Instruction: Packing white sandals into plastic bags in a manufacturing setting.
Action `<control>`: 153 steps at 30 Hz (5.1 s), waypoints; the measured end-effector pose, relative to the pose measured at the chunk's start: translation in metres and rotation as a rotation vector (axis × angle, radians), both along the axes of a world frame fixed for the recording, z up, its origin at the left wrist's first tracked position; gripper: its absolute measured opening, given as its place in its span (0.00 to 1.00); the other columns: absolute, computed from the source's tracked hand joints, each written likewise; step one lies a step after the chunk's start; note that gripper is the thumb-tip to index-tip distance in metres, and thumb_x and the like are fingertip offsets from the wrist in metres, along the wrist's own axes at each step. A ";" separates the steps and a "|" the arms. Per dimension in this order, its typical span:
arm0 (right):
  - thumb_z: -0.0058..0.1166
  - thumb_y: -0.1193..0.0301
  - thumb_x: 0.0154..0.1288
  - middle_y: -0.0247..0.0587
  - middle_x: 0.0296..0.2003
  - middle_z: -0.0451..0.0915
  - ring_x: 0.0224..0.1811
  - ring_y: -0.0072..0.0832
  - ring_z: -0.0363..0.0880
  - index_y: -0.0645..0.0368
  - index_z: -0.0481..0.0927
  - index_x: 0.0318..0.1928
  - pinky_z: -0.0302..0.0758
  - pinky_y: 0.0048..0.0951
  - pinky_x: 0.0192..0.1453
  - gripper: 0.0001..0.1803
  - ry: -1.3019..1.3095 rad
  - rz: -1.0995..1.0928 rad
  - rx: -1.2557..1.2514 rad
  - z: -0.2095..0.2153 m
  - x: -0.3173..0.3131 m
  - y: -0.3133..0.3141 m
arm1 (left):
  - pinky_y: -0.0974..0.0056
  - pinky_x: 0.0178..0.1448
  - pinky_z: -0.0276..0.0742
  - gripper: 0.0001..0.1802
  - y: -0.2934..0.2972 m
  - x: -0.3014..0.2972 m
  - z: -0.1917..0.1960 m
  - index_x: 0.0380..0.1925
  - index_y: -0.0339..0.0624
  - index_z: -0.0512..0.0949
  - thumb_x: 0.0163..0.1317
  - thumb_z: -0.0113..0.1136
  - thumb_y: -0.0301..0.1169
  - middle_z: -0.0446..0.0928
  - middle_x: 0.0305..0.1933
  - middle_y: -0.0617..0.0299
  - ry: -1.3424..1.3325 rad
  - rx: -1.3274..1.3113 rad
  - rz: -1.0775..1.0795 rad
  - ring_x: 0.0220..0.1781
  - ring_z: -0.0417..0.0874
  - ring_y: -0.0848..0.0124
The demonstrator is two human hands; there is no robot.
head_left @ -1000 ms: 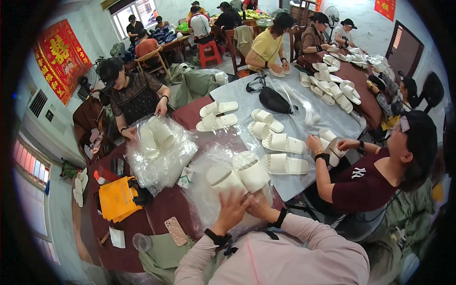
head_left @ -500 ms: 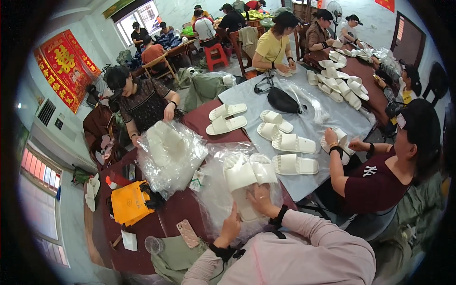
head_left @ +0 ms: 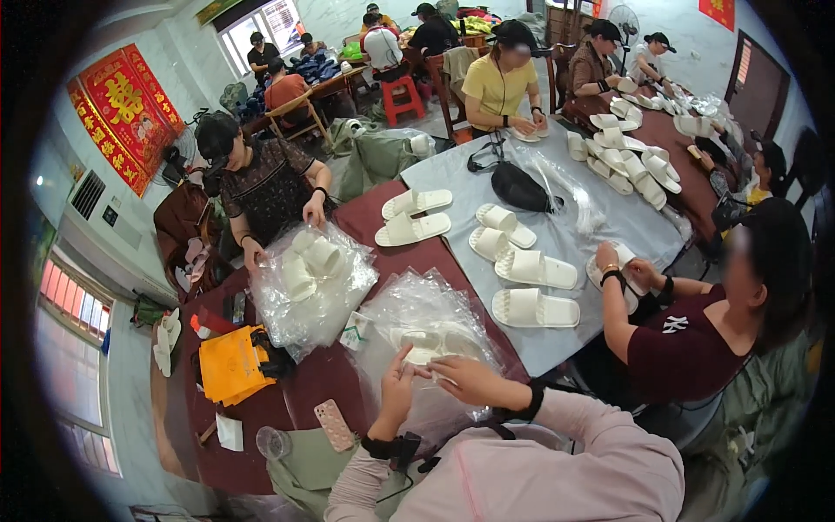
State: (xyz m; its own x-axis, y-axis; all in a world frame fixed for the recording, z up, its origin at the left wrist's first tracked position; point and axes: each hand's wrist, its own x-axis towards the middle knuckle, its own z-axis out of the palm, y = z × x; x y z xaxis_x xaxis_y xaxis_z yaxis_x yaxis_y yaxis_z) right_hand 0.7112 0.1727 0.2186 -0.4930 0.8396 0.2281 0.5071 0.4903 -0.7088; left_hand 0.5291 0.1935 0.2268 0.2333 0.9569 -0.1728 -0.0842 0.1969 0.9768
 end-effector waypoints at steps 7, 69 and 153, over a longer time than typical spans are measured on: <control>0.63 0.55 0.45 0.49 0.64 0.55 0.67 0.44 0.49 0.55 0.53 0.66 0.46 0.51 0.67 0.49 -0.539 -0.238 0.181 0.030 0.027 -0.008 | 0.71 0.45 0.70 0.16 -0.010 0.025 0.023 0.51 0.36 0.71 0.65 0.40 0.23 0.75 0.27 0.62 0.039 0.082 -0.153 0.36 0.78 0.73; 0.55 0.65 0.52 0.51 0.56 0.67 0.57 0.47 0.66 0.55 0.65 0.58 0.65 0.42 0.58 0.30 -0.501 0.847 -0.117 -0.108 -0.313 -0.142 | 0.47 0.39 0.70 0.12 -0.297 -0.192 -0.161 0.41 0.40 0.69 0.59 0.44 0.32 0.76 0.31 0.41 1.003 -0.220 -0.234 0.38 0.76 0.44; 0.45 0.80 0.52 0.37 0.30 0.68 0.29 0.26 0.68 0.62 0.68 0.45 0.70 0.27 0.34 0.17 1.085 -0.800 -1.147 -0.161 0.027 0.048 | 0.39 0.66 0.49 0.28 -0.052 -0.019 -0.170 0.56 0.50 0.69 0.56 0.54 0.45 0.54 0.67 0.48 1.375 0.337 -0.449 0.68 0.51 0.46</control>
State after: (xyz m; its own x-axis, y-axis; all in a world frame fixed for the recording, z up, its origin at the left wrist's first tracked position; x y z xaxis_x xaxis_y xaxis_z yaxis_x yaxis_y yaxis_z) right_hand 0.7383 0.2211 0.0576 0.0396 0.7340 -0.6780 -0.5360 -0.5570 -0.6344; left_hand 0.5104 0.1418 0.0568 0.3545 0.8898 -0.2874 0.9257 -0.2906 0.2421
